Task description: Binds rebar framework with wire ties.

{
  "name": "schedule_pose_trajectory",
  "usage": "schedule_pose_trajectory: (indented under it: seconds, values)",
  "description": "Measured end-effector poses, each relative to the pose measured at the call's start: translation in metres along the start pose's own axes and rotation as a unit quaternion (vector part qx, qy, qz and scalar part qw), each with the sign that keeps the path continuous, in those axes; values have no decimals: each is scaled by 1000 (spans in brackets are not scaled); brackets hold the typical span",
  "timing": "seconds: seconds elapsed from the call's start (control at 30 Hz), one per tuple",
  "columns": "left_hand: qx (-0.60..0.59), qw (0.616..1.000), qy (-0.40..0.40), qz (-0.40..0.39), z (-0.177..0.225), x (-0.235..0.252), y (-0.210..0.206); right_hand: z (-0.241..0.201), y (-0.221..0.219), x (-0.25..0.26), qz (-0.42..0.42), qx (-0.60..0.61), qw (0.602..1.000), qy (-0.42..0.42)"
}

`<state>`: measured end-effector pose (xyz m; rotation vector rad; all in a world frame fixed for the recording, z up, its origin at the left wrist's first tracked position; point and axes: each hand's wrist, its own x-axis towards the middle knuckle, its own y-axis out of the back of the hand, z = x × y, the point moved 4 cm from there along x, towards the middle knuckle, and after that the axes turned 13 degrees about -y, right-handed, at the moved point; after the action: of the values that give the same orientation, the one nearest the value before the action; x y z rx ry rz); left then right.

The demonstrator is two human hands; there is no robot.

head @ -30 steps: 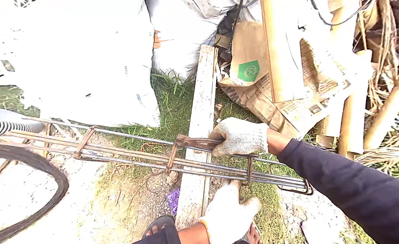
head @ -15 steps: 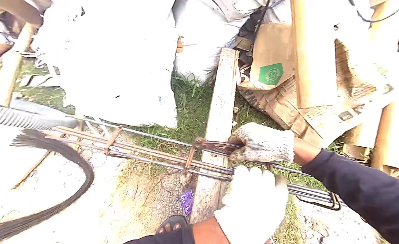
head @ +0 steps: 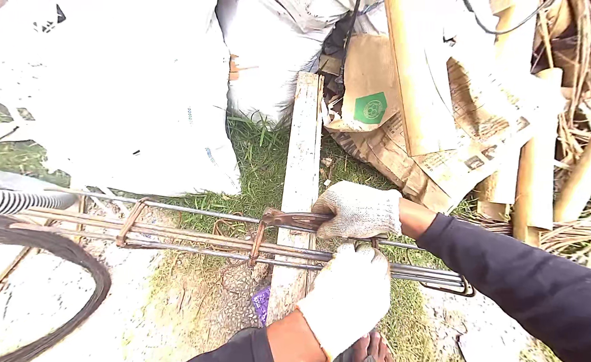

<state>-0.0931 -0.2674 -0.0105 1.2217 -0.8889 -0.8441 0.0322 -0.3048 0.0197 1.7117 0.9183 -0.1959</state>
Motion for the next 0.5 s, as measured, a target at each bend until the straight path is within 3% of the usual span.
schedule_pose_trajectory:
  seconds: [0.5]
  values:
    - [-65, 997, 27, -10, 1, 5, 0, 3, -2, 2, 0, 26, 1000, 15]
